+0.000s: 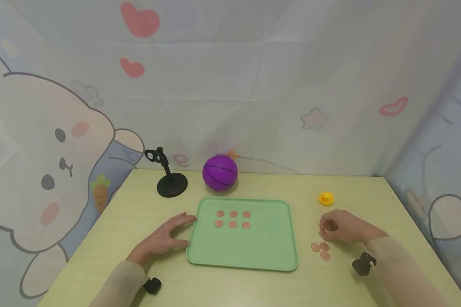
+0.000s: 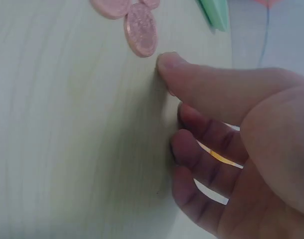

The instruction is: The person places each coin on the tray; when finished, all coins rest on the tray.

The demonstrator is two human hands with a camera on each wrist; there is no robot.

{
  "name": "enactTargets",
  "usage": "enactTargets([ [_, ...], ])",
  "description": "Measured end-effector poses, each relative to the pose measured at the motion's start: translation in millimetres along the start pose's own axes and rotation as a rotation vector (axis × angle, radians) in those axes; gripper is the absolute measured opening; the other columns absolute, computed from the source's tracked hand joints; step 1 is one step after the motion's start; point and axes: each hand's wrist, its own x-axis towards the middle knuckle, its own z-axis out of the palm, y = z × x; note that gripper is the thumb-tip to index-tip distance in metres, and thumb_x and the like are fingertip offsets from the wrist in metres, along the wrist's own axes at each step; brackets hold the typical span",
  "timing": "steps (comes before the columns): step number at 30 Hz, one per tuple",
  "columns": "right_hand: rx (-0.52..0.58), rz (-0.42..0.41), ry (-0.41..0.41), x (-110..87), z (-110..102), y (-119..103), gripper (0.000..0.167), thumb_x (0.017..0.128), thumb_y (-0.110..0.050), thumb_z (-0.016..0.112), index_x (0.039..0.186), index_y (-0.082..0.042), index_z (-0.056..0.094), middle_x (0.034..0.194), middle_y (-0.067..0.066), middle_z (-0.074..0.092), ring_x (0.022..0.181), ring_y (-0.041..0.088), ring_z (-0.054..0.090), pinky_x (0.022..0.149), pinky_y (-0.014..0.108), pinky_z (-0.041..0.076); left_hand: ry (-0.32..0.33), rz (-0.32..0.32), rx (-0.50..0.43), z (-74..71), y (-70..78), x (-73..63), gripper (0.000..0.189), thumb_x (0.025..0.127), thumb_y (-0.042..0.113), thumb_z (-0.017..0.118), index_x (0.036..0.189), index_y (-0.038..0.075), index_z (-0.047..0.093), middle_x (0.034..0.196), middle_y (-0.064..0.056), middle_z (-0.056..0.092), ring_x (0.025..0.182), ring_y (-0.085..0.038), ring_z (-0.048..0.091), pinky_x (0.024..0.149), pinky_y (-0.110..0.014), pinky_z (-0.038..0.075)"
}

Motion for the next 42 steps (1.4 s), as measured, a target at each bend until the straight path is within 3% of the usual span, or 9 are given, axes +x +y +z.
enactTargets([
  [15,-0.014,0.012,-0.043,3.9,-2.9,-9.5,0.014,0.093,-0.018,0.079,0.093,-0.015,0.065,0.085,-0.006,0.058,0.076,0.005,0.051,0.065,0.023,0.043,0.006,0.014,0.006,0.0,-3.7,0.3,0.075,0.084,0.027,0.084,0.153,0.02,0.056,0.164,-0.007,0.044,0.16,-0.039,0.02,0.127,-0.066,0.017],
  [25,-0.033,-0.018,0.043,5.7,1.1,-14.6,0.017,0.092,-0.015,0.08,0.092,-0.016,0.063,0.081,-0.008,0.058,0.074,0.004,0.053,0.064,0.022,0.045,0.005,0.024,0.007,-0.5,-4.3,0.2,0.075,0.084,0.029,0.084,0.153,0.019,0.055,0.165,-0.009,0.044,0.16,-0.041,0.02,0.126,-0.067,0.017],
  [42,0.092,0.01,0.19,8.2,9.6,-13.5,0.009,0.097,-0.018,0.077,0.099,-0.013,0.07,0.09,-0.004,0.066,0.084,0.007,0.058,0.076,0.023,0.054,0.011,0.018,-0.009,-0.4,-4.3,1.4,0.075,0.084,0.029,0.085,0.153,0.021,0.057,0.165,-0.01,0.043,0.159,-0.042,0.02,0.125,-0.069,0.016],
])
